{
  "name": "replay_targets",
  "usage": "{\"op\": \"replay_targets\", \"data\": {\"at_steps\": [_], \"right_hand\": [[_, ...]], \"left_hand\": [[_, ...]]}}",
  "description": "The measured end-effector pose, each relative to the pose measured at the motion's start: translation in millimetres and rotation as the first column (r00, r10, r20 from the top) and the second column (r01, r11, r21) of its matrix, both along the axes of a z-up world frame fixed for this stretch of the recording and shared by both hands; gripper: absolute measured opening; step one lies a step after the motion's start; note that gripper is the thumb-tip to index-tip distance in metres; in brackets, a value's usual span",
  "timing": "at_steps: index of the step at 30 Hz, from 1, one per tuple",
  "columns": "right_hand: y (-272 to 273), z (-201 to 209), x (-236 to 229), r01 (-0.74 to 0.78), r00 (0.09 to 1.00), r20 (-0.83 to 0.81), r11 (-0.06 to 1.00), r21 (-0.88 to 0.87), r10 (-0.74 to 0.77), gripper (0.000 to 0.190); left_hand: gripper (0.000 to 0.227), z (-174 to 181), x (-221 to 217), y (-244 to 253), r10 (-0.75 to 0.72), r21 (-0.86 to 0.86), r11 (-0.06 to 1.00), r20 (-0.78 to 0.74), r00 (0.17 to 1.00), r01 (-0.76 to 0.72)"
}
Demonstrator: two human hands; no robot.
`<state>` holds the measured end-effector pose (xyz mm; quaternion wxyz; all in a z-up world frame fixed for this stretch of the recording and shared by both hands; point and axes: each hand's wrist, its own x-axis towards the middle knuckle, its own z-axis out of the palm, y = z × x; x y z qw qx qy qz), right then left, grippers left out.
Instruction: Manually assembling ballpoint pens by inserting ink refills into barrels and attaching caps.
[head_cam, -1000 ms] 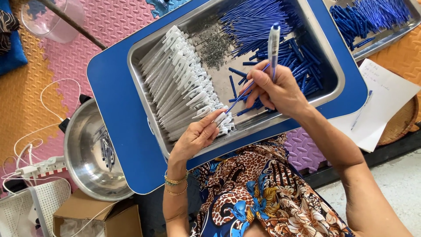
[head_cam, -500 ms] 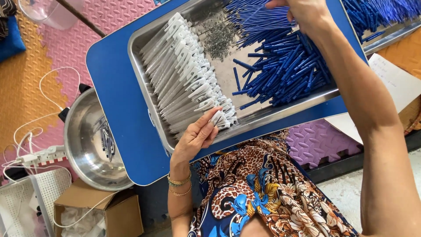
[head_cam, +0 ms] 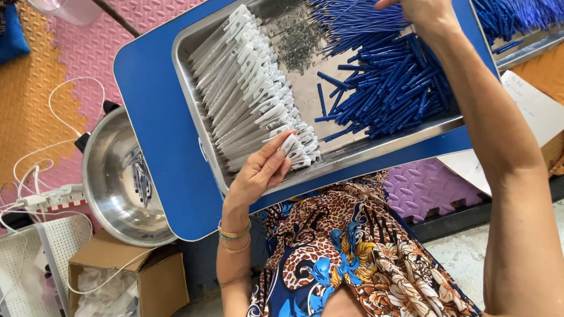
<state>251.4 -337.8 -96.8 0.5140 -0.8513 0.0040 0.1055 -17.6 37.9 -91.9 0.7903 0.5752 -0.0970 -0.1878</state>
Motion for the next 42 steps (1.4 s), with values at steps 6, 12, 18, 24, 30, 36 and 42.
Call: {"op": "replay_targets", "data": {"at_steps": [6, 12, 18, 24, 30, 36, 42], "right_hand": [[-20, 38, -43, -0.237, 0.971, 0.100, 0.943, 0.234, 0.219, 0.058], [111, 64, -135, -0.069, 0.943, -0.165, 0.652, 0.755, 0.291, 0.038], [126, 41, -134, -0.032, 0.888, -0.214, 0.519, 0.854, 0.408, 0.033], [125, 39, -130, -0.078, 0.878, -0.197, 0.535, 0.842, 0.437, 0.030], [125, 22, -126, -0.073, 0.863, -0.204, 0.514, 0.855, 0.462, 0.030], [119, 39, -122, 0.004, 0.821, -0.300, 0.522, 0.853, 0.485, 0.023], [84, 75, -98, -0.319, 0.921, -0.096, 0.873, 0.369, 0.377, 0.013]], "left_hand": [[0.049, 53, 41, 5, -0.112, 0.324, 0.945, 0.196, 0.974, 0.044], [0.036, 95, 85, -14, -0.391, 0.840, 0.441, 0.495, 0.776, -0.314], [0.026, 83, 88, -28, -0.574, 0.670, -0.080, 0.575, 0.584, -0.738], [0.019, 111, 86, -37, -0.666, 0.431, -0.070, 0.651, 0.364, -0.900], [0.019, 102, 94, -42, -0.693, 0.405, -0.003, 0.658, 0.294, -0.914], [0.016, 139, 96, -41, -0.753, 0.439, -0.085, 0.560, 0.346, -0.894], [0.028, 120, 114, 39, -0.453, 0.675, 0.193, 0.705, 0.545, -0.713]]}}
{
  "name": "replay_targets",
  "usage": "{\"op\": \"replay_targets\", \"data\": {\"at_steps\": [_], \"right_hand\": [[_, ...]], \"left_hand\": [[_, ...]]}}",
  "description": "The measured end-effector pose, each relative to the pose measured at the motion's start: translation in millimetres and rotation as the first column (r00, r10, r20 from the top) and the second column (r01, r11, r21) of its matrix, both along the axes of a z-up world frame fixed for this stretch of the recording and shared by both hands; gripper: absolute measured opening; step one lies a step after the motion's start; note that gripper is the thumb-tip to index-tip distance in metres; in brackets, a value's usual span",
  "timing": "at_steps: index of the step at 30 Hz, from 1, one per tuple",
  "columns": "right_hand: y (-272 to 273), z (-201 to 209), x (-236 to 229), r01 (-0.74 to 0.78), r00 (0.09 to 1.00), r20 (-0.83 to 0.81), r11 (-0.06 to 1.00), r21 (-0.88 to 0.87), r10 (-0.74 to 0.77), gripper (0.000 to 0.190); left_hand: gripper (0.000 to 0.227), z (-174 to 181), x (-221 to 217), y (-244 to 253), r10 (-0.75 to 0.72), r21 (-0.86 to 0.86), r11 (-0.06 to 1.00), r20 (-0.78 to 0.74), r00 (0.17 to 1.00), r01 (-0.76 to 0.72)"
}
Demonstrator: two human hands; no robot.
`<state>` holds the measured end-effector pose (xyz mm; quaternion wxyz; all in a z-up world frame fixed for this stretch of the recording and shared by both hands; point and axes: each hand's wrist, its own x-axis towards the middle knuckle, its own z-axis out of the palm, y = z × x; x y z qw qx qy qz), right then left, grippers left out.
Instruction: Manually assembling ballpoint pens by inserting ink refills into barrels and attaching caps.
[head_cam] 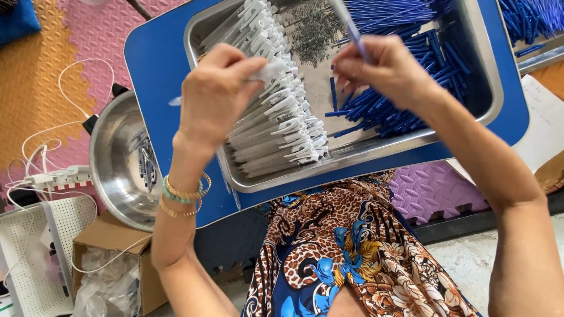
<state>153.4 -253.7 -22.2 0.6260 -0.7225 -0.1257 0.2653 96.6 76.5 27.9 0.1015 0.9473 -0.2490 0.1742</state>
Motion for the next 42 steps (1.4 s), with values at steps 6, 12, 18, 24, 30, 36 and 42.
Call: {"op": "replay_targets", "data": {"at_steps": [6, 12, 18, 24, 30, 36, 42], "right_hand": [[22, -63, 78, 0.114, 0.744, 0.659, 0.951, -0.288, 0.111, 0.007], [59, -115, 122, 0.130, 0.450, 0.868, 0.946, -0.296, 0.210, 0.008], [54, -118, 125, 0.111, 0.497, 0.845, 0.951, -0.288, 0.198, 0.012], [44, -98, 117, 0.098, 0.568, 0.806, 0.959, -0.267, 0.166, 0.007], [28, -63, 86, 0.084, 0.669, 0.725, 0.952, -0.293, 0.164, 0.007], [13, -30, 54, 0.086, 0.695, 0.698, 0.945, -0.317, 0.171, 0.011], [-4, 3, 10, 0.075, 0.741, 0.662, 0.965, -0.251, 0.115, 0.013]], "left_hand": [[0.050, -69, 20, 28, -0.011, -0.391, 0.916, -0.239, 0.971, -0.086], [0.037, -104, 12, 20, 0.087, -0.330, 0.931, -0.217, 0.972, -0.156], [0.039, -120, 10, 16, 0.148, -0.350, 0.921, -0.096, 0.984, -0.172], [0.062, -160, 10, 22, 0.129, -0.287, 0.937, -0.241, 0.962, -0.198], [0.053, -158, -2, 21, 0.128, -0.262, 0.951, -0.158, 0.979, -0.167], [0.064, -162, -12, 20, 0.152, -0.162, 0.970, -0.177, 0.972, -0.181], [0.069, -163, -26, 19, 0.142, -0.096, 0.982, -0.190, 0.971, -0.162]]}}
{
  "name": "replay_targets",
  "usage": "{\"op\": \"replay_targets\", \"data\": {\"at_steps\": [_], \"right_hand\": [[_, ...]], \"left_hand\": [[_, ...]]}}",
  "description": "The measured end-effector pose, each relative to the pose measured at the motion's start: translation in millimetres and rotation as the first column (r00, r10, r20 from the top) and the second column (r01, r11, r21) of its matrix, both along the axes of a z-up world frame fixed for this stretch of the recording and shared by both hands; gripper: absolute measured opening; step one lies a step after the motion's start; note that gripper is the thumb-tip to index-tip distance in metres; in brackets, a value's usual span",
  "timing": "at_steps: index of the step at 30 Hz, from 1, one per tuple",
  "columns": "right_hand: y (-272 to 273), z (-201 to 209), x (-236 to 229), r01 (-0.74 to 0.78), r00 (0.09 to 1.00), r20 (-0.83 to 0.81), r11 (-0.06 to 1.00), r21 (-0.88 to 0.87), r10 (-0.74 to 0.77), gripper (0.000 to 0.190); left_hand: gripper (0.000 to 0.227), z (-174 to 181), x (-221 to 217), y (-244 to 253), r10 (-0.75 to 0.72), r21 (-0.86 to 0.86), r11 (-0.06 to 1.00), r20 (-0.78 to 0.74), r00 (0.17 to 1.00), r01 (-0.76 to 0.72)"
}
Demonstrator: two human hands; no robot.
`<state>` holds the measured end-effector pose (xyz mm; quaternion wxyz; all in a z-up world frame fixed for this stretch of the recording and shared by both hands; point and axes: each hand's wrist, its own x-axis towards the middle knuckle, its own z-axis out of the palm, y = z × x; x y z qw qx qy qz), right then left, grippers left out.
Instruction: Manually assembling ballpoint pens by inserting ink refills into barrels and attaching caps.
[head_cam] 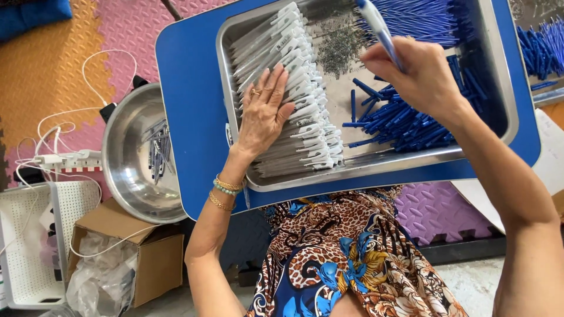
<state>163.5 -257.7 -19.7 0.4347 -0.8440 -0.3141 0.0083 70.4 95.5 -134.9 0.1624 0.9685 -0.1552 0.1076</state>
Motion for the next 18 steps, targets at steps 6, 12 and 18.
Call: {"op": "replay_targets", "data": {"at_steps": [6, 12, 18], "right_hand": [[-8, 19, -48, -0.013, 0.997, -0.074, 0.990, 0.142, 0.024, 0.022], [-25, -33, -108, 0.148, 0.928, -0.352, 0.744, 0.652, 0.124, 0.044], [-16, -62, -134, 0.189, 0.929, -0.362, 0.735, 0.652, 0.081, 0.050]], "left_hand": [[0.068, 12, -10, -1, -0.028, -0.130, 0.991, -0.066, 0.997, 0.019], [0.055, 54, -53, 48, 0.227, -0.449, 0.873, 0.035, 0.973, -0.188], [0.060, -39, -81, 127, 0.467, -0.328, 0.798, -0.194, 0.862, -0.506]]}}
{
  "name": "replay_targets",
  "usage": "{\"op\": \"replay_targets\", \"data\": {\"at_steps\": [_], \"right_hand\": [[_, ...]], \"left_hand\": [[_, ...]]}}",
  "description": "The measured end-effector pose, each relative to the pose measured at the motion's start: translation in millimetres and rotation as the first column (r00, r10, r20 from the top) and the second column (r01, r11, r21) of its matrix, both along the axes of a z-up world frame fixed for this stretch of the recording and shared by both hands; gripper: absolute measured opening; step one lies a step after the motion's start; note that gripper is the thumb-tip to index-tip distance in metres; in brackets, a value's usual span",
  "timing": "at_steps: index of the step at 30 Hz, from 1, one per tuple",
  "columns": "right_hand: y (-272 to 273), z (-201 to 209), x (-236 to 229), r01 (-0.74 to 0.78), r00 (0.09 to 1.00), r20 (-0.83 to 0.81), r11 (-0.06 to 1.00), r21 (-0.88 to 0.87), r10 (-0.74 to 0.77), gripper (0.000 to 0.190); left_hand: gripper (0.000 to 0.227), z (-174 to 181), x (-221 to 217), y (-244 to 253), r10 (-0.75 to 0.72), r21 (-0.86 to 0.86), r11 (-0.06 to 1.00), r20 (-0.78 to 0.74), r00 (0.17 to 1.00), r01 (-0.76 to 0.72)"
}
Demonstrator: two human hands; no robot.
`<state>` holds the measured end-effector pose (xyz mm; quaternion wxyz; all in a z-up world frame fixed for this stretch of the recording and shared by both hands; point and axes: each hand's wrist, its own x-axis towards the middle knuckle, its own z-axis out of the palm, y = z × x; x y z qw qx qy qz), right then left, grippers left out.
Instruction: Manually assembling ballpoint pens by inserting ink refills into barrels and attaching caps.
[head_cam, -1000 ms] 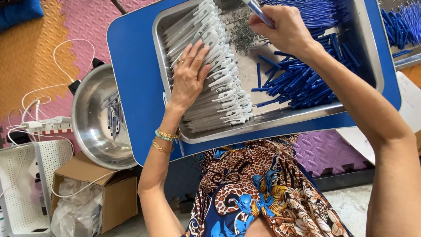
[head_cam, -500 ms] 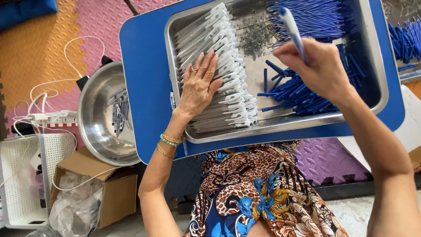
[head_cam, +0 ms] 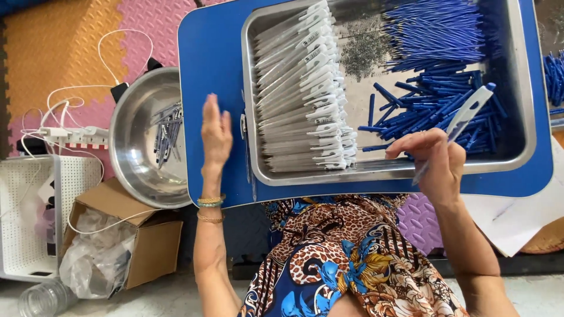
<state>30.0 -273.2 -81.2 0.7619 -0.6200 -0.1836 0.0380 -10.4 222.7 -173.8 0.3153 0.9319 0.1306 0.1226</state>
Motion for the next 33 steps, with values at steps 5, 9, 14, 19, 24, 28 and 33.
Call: {"op": "replay_targets", "data": {"at_steps": [5, 9, 14, 19, 24, 28, 33], "right_hand": [[7, -11, -5, 0.042, 0.999, -0.002, 0.999, 0.003, -0.042, 0.049], [10, -20, -6, 0.046, 0.999, -0.017, 0.998, 0.046, -0.045, 0.049], [11, -22, -8, 0.051, 0.998, -0.036, 0.995, 0.085, -0.048, 0.046], [11, -20, -9, 0.042, 0.999, -0.032, 0.993, 0.106, -0.039, 0.047], [11, -24, -9, 0.065, 0.998, -0.032, 0.990, 0.123, -0.062, 0.044], [13, -25, -9, 0.057, 0.998, -0.035, 0.990, 0.126, -0.053, 0.045], [13, -29, -11, 0.057, 0.998, -0.031, 0.991, 0.120, -0.053, 0.044]], "left_hand": [[0.052, -6, -3, -23, -0.061, 0.280, 0.957, -0.070, 0.996, 0.078], [0.045, 0, -2, -34, -0.107, 0.391, 0.913, -0.032, 0.994, 0.111], [0.040, 7, -12, -40, -0.095, 0.371, 0.926, 0.044, 0.995, 0.072], [0.041, 30, -36, -51, -0.047, 0.264, 0.964, 0.098, 0.994, 0.020], [0.053, 54, -63, -61, -0.054, 0.028, 0.998, -0.209, 0.976, 0.061], [0.065, 55, -75, -65, -0.100, -0.036, 0.995, -0.274, 0.957, 0.094], [0.058, 40, -68, -73, 0.009, 0.044, 0.999, -0.198, 0.980, 0.000]]}}
